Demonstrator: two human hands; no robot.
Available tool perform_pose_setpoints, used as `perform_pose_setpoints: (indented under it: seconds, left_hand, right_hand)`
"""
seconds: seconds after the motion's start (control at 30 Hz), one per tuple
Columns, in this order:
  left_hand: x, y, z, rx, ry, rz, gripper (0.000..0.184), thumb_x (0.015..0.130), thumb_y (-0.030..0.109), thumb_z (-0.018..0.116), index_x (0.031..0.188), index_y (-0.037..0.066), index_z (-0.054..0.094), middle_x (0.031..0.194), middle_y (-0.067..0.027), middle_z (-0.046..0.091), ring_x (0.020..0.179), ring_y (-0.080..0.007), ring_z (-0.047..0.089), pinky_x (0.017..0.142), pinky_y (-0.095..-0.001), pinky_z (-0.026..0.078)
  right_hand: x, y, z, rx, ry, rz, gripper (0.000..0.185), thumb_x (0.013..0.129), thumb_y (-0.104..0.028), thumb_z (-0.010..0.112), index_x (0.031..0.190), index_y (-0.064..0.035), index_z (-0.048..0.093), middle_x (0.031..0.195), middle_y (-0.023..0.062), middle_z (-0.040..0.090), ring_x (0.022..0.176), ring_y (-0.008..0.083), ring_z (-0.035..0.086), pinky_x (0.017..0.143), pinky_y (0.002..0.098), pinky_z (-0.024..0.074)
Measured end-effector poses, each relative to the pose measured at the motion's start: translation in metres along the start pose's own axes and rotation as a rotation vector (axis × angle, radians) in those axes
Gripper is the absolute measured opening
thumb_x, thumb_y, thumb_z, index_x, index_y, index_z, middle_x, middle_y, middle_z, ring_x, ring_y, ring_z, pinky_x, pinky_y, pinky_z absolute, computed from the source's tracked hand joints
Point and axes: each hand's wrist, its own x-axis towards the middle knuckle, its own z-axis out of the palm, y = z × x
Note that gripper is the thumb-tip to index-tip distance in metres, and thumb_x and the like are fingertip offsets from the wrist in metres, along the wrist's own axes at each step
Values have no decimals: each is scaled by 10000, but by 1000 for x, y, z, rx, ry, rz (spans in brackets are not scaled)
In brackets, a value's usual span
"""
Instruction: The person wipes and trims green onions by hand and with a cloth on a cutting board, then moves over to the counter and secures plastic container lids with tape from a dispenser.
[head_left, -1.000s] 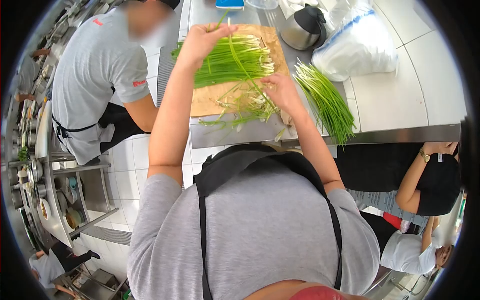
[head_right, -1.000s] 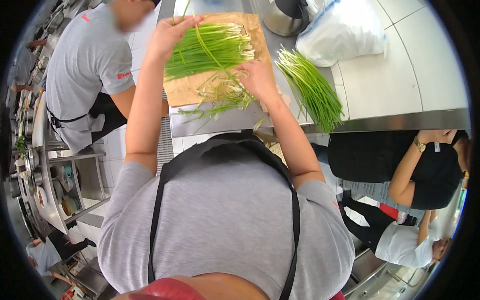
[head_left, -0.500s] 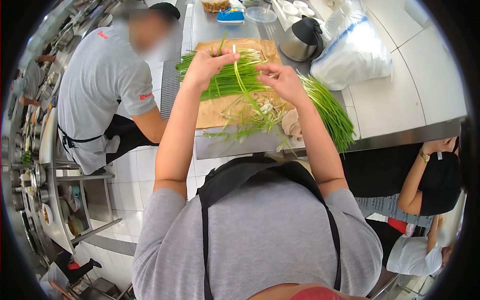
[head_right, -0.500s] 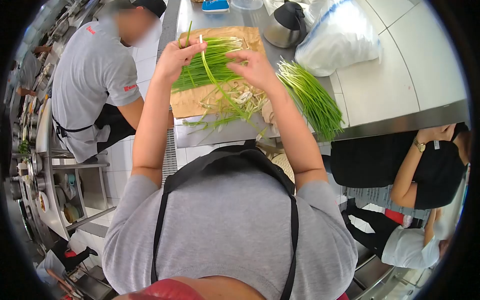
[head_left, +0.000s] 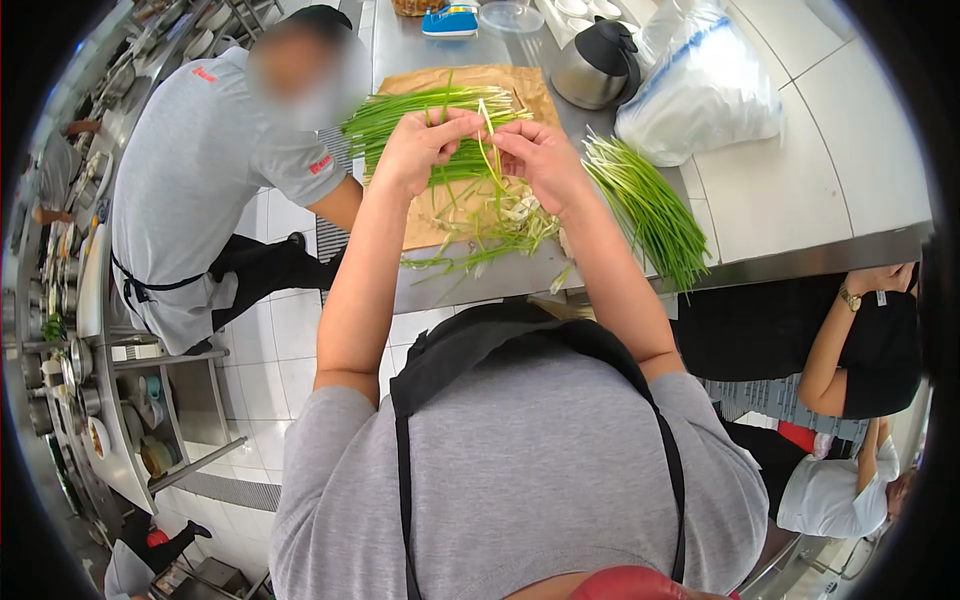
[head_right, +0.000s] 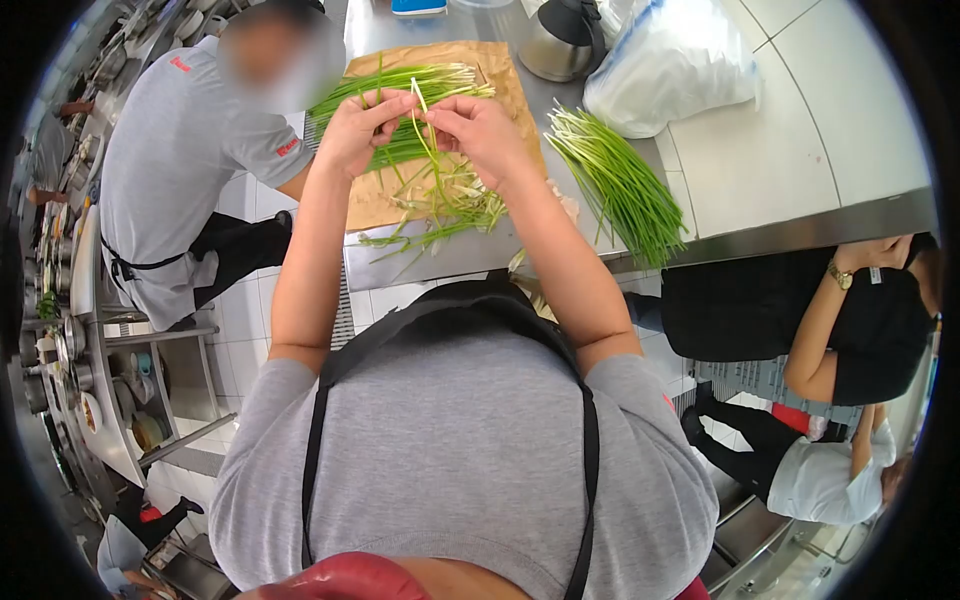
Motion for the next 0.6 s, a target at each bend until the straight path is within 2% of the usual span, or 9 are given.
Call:
perform_pose_setpoints:
  seconds: [0.13, 0.43, 0.53, 0.6]
  left_hand:
    - [0, -3, 5, -5, 48, -5, 168, 761, 182, 660, 840, 36, 632, 654, 46, 533, 513, -14, 367, 424, -168, 228]
    - [3, -13, 14, -58, 1, -30, 152, 773, 170, 640, 847, 37, 631, 691, 50, 533, 546, -20, 375, 438, -169, 260]
    - [1, -10, 19, -209, -33, -37, 159, 775, 169, 638, 859, 34, 634, 696, 53, 535, 551, -18, 375, 440, -165, 262]
    - [0, -8, 20, -202, -9, -49, 170, 777, 174, 636, 871, 33, 637, 706, 54, 539, 556, -15, 376, 446, -160, 264]
  right_hand:
    - [-5, 1, 1, -38, -2, -6, 107, 816, -143, 587, 848, -41, 590, 767, 17, 594, 700, 91, 567, 631, 214, 449]
    - [-15, -3, 4, -15, -1, 41, 132, 856, -131, 488, 875, -27, 566, 813, 60, 608, 706, 139, 597, 641, 258, 470]
    - [-17, 2, -3, 117, -33, 69, 97, 849, -117, 503, 861, -44, 565, 774, 40, 587, 714, 149, 600, 657, 266, 477]
    - [-17, 7, -7, 180, -11, 62, 111, 847, -139, 515, 858, -39, 564, 771, 42, 590, 695, 138, 591, 641, 253, 472]
